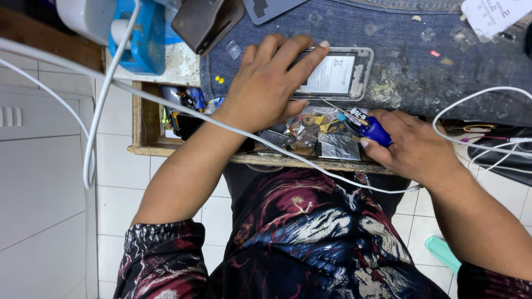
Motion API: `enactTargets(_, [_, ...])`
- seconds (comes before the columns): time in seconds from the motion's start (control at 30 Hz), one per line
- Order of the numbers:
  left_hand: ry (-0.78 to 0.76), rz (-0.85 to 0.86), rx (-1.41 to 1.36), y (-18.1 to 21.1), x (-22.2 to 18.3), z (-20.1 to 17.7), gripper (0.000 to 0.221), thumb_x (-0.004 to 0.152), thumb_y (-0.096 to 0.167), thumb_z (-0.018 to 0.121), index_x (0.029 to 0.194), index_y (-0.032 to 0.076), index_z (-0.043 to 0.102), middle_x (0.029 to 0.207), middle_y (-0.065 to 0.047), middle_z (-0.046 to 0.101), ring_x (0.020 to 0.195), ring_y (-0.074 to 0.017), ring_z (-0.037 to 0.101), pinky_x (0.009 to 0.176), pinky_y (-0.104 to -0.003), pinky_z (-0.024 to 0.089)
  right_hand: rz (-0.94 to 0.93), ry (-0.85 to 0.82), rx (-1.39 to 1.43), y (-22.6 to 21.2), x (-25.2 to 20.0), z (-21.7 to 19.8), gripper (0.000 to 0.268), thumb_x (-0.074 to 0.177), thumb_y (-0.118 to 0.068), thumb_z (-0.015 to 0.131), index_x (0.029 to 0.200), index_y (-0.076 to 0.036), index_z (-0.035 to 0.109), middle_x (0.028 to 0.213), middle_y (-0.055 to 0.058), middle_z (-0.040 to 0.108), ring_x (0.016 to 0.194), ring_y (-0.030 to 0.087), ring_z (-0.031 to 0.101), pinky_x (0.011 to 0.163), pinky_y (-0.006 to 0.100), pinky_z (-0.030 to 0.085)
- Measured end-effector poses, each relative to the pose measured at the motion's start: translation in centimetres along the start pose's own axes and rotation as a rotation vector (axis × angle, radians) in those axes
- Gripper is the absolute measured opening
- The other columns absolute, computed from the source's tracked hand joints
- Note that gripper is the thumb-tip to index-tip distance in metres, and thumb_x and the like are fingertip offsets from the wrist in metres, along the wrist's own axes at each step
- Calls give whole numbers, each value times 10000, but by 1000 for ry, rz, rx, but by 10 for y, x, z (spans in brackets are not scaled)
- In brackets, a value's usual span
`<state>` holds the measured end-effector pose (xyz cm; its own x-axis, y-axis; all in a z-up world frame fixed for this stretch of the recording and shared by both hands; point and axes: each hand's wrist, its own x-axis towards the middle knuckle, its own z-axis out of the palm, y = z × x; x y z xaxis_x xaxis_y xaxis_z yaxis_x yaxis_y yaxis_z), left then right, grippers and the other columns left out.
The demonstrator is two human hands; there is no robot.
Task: The person uses a screwdriver to unscrew components inside a disassembled mobile phone and uses their fingers to move internal parts while working on a cluttered workbench.
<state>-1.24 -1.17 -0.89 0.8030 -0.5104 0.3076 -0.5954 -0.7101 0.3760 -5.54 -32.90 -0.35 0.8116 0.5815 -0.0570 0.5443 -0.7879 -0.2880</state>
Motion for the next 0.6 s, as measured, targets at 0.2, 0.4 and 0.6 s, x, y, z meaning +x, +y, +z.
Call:
enactTargets(0.2, [139,-143,-52,19,-8,20,965,743,317,944,1556,151,451,1474,-99,491,1266,-331,491,1062,-486,393,158,3,179,5,-10,14,534,913,-400,707,1305,-46,630,1065,172,716,907,375,718,763,451,586])
enactTargets(0.4, [184,-194,-38,27,-13,28,921,787,317,939,1546,129,452,1473,-151,477,1271,-355,477,1075,-486,382,360,-83,256,-12,-12,17,534,902,-403,687,1323,-81,622,1010,183,739,873,383,735,750,463,583])
enactTargets(0.6, [192,-245,-52,31,-15,31,926,782,308,930,1547,119,443,1482,-148,466,1278,-346,472,1092,-495,382,403,-107,243,-18,-13,11,539,907,-410,683,1329,-81,615,1007,199,741,873,396,735,754,477,580])
